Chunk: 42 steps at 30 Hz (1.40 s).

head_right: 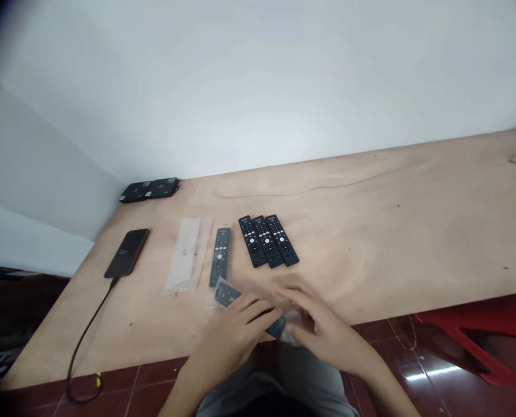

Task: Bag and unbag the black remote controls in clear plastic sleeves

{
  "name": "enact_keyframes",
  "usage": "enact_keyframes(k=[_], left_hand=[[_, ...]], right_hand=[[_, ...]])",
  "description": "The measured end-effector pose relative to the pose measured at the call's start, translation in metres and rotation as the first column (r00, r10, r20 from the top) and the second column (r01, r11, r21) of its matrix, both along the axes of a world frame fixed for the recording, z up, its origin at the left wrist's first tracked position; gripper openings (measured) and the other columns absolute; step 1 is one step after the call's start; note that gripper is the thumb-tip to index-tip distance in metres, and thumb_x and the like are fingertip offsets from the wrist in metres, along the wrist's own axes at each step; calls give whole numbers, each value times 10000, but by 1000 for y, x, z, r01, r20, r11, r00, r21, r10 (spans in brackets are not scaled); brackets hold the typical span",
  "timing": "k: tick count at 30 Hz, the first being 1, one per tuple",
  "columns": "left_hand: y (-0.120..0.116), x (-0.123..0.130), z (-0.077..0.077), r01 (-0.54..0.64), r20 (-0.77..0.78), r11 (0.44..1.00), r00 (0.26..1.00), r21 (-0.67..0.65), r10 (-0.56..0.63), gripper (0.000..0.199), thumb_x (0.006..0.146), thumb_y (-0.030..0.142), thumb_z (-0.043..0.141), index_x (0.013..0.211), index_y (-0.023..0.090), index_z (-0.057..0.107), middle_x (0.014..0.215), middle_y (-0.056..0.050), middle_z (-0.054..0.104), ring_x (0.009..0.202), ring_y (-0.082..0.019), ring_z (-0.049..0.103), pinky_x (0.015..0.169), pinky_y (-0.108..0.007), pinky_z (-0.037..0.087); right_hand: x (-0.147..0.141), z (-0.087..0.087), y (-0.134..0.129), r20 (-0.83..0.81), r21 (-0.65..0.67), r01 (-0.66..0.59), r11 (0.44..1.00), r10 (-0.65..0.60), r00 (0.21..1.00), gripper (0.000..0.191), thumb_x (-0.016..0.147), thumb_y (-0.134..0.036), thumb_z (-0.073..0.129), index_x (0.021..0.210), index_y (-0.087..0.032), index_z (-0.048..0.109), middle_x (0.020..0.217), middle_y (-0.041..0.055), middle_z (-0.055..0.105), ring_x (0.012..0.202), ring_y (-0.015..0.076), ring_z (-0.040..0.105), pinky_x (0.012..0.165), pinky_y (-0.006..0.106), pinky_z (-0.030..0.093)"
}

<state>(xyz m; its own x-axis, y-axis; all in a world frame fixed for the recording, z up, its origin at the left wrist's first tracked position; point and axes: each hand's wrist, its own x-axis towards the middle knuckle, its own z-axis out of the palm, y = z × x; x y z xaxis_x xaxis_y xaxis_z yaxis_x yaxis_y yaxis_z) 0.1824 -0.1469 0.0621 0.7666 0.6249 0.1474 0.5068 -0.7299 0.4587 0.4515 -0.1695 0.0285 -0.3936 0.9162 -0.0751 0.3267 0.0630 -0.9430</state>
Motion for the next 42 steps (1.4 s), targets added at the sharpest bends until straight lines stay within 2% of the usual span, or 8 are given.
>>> enact_keyframes(k=[3,6,14,23,29,34,38,42], left_hand=[[6,6,3,87,4,996,996,-12,-87,507,1005,18,679,1457,244,647,1394,-79,737,1464,-304,594,1283,-509,499],[12,10,-1,110,35,994,993,1,-110,486,951,-45,668,1340,244,702,1362,-72,736,1472,-297,594,1297,-524,493],[5,-8,-16,-33,65,999,997,7,32,577,920,-28,671,1358,344,730,1459,-72,665,1414,-305,633,1150,-488,622],[-6,-34,-17,-79,32,986,996,-146,84,842,821,-95,565,1542,337,610,1555,-84,604,1513,-307,548,1283,-554,511],[-9,-48,-24,-112,130,984,983,-140,130,666,923,-51,528,1498,270,625,1519,-108,666,1460,-279,615,1247,-500,555],[-3,-57,-37,-314,286,949,911,18,297,368,1024,0,495,1204,233,715,1369,-113,721,1394,-276,662,1250,-529,545],[11,-63,-49,-560,265,826,807,60,528,422,1095,128,540,1486,249,642,1622,-150,598,1549,-335,565,1278,-599,516],[19,-65,-61,-624,221,780,768,48,602,441,1147,254,540,1587,232,570,1702,-169,540,1583,-349,543,1290,-622,501]], right_hand=[[0,-7,-7,-35,-159,-43,986,38,999,670,987,-226,755,1613,-388,581,1370,80,712,1180,281,722,973,413,690],[-10,-17,-8,-39,-102,34,994,-38,999,669,918,-143,768,1538,-349,621,1197,46,728,1043,254,720,962,412,682],[-34,-10,0,71,169,-30,985,18,997,854,964,-115,745,1709,-413,453,1756,63,491,1619,329,475,1352,559,417],[-48,-14,2,190,359,-197,912,135,972,876,1015,-72,672,1779,-347,343,1747,94,522,1620,300,466,1337,555,445],[-59,-11,4,248,417,-262,871,168,954,835,1032,-65,628,1771,-348,362,1730,76,548,1587,277,509,1329,526,459],[-72,-5,7,265,446,-243,861,132,955,681,1031,-105,662,1671,-291,519,1679,93,606,1548,290,550,1311,526,485],[-84,-4,12,300,469,-230,853,92,950,545,1054,-106,633,1579,-250,606,1653,106,628,1515,302,578,1297,550,496],[-95,-6,20,315,497,-203,844,43,948,518,1087,-131,606,1590,-255,603,1649,112,631,1521,326,562,1259,582,528]])
